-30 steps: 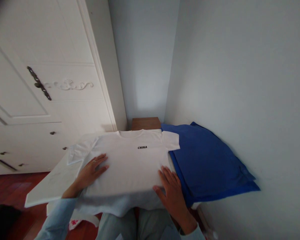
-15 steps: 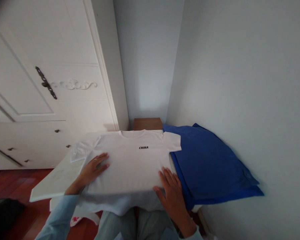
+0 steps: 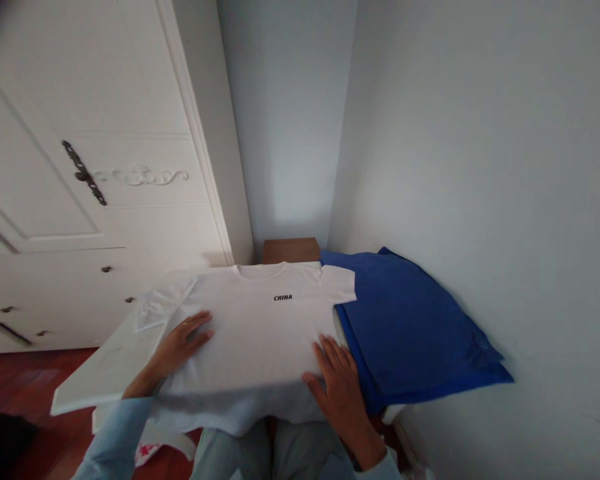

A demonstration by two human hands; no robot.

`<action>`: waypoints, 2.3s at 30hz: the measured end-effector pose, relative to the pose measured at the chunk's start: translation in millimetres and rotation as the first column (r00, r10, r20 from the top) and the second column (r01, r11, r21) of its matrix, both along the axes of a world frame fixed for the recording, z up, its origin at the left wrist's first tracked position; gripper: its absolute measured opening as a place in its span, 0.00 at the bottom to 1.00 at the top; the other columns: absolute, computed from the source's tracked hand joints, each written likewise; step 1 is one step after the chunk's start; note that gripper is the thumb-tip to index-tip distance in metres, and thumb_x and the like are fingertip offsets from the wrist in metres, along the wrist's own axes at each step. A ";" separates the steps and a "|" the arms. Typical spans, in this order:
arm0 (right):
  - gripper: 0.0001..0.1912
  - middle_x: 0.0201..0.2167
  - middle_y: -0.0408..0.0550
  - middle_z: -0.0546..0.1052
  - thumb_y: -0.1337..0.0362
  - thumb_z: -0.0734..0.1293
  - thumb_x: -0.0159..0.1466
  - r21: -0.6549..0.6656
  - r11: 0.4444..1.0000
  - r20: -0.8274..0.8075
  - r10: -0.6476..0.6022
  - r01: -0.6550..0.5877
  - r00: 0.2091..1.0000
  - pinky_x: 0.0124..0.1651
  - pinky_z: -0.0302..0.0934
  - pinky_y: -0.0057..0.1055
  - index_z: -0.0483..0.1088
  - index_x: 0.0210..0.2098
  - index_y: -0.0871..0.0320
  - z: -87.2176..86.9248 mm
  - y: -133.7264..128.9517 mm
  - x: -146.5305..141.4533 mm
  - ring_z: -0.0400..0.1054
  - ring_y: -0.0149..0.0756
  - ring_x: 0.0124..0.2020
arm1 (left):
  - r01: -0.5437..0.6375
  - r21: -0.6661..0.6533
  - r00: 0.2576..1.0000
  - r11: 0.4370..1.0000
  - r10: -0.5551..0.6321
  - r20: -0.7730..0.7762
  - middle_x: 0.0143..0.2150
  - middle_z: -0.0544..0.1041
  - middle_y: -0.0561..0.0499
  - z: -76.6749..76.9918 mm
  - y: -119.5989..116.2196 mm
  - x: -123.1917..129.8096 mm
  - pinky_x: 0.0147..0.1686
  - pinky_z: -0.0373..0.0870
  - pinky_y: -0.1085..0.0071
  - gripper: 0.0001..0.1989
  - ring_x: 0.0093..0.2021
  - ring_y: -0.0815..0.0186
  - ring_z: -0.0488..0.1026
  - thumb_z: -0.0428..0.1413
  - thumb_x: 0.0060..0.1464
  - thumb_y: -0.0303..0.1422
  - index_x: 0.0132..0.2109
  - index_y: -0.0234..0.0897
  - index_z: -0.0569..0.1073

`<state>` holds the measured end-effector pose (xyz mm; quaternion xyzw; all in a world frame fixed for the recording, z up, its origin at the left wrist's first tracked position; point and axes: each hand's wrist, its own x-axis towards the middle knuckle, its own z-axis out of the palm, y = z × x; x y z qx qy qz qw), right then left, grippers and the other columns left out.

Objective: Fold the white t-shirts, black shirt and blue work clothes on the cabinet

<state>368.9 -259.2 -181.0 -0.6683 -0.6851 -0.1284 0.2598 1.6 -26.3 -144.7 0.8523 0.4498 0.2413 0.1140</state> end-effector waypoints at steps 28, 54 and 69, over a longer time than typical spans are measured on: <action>0.37 0.70 0.55 0.62 0.51 0.68 0.65 -0.061 0.998 -0.638 -0.020 -0.025 0.770 0.71 0.50 0.51 0.58 0.70 0.53 97.3 42.2 76.1 0.55 0.48 0.71 | 0.520 -0.003 0.838 0.854 -0.511 -0.191 0.71 0.62 0.36 39.4 -1.7 262.3 0.67 0.60 0.55 0.25 0.71 0.53 0.60 0.50 0.67 0.39 0.65 0.32 0.68; 0.18 0.47 0.55 0.78 0.69 0.65 0.62 -0.334 0.940 -0.083 0.046 -0.072 0.995 0.50 0.62 0.32 0.73 0.51 0.59 122.5 159.8 74.5 0.72 0.40 0.46 | 0.531 0.085 0.841 0.843 -0.511 -0.180 0.63 0.73 0.36 16.3 -2.4 277.1 0.66 0.57 0.50 0.21 0.65 0.50 0.66 0.51 0.65 0.40 0.59 0.35 0.72; 0.23 0.52 0.60 0.78 0.62 0.68 0.65 -0.430 0.818 -0.332 0.250 -0.382 0.910 0.55 0.66 0.40 0.69 0.58 0.63 110.6 140.7 73.4 0.75 0.44 0.50 | 0.314 0.166 0.930 0.935 -0.338 0.144 0.63 0.71 0.36 20.4 6.8 273.4 0.64 0.63 0.57 0.23 0.65 0.54 0.66 0.49 0.61 0.27 0.62 0.31 0.70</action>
